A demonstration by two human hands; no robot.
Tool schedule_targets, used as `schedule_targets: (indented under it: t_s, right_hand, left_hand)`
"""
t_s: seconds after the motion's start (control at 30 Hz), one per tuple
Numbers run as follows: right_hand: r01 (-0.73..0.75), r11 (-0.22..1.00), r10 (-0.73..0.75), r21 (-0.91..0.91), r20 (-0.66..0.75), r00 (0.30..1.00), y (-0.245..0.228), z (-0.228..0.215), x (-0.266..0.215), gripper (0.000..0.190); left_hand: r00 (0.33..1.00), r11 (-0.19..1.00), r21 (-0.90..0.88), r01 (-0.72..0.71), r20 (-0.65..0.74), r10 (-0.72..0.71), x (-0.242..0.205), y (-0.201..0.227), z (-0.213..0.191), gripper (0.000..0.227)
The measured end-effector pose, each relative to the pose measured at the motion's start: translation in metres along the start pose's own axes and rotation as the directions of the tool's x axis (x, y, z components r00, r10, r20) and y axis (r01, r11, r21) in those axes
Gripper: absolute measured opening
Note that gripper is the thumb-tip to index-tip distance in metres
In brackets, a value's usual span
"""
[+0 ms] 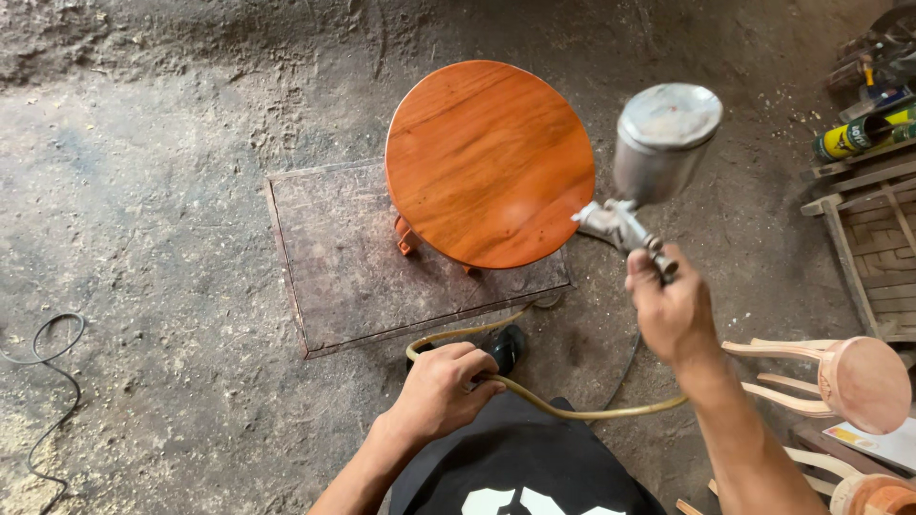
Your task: The person sprays a clear coating onto a small wooden stool using a pneumatic spray gun, applying it to the top surface, the legs, and the underside. They then adjust a nearby compressor machine and return to finish spraying the stool.
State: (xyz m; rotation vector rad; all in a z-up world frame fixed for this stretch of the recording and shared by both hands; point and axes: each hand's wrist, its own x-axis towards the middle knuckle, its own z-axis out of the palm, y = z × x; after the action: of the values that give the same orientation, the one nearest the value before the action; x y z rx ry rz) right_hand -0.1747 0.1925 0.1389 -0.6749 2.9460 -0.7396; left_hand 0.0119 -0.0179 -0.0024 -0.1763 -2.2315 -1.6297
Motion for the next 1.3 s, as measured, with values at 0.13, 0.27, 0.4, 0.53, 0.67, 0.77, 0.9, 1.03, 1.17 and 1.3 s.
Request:
schedule_targets:
  t_s: [0.13,0.27,0.4,0.53,0.67,0.77,0.9,1.03,1.17,1.3]
  right_hand:
    - [0.012,0.993,-0.03,0.118,0.15,0.988,-0.011,0.015,-0.035,0.046]
    - [0.098,0.968,-0.157,0.229,0.256,0.954,-0.03,0.036,-0.058,0.047]
    - [0.213,0.937,-0.296,0.275,0.311,0.903,-0.045,0.047,-0.068,0.048]
    - [0.132,0.969,-0.19,0.21,0.291,0.938,-0.044,0.051,-0.049,0.049]
    - [0.057,0.99,-0.079,0.13,0.176,0.981,-0.026,0.03,-0.023,0.051]
    - [0.028,0.993,-0.037,0.113,0.074,0.997,-0.011,0.011,-0.002,0.054]
    - [0.039,0.995,-0.035,0.097,-0.045,0.998,0.0,-0.005,0.027,0.057]
    - [-0.063,0.998,0.064,0.018,-0.116,0.991,0.007,-0.013,0.053,0.06]
    - [-0.101,0.994,0.094,-0.035,-0.174,0.98,0.008,-0.008,0.079,0.059]
    - [-0.058,0.998,0.06,0.016,-0.162,0.985,-0.002,0.004,0.08,0.052]
  left_hand:
    - [0.999,1.0,0.009,0.026,0.032,-0.027,0.0,0.0,-0.001,0.021]
    - [0.999,0.999,0.016,0.036,0.037,-0.036,-0.001,0.001,-0.003,0.021]
    - [0.997,0.998,0.017,0.056,0.051,-0.057,-0.001,0.001,-0.008,0.02]
    - [0.998,0.998,0.017,0.055,0.039,-0.056,-0.003,-0.002,-0.009,0.02]
    - [0.999,0.999,0.03,0.044,0.025,-0.045,-0.002,-0.004,-0.005,0.022]
    - [0.999,0.999,0.02,0.044,0.022,-0.045,-0.001,-0.001,0.0,0.022]
    - [1.0,1.0,0.006,-0.022,0.0,0.022,0.005,0.003,0.004,0.021]
    - [0.999,0.999,0.017,-0.043,0.004,0.043,0.009,0.003,0.004,0.021]
    - [0.999,0.999,0.01,-0.043,-0.015,0.043,0.011,0.002,0.002,0.02]
    - [0.999,1.0,0.013,-0.025,-0.043,0.025,0.009,0.002,0.0,0.02]
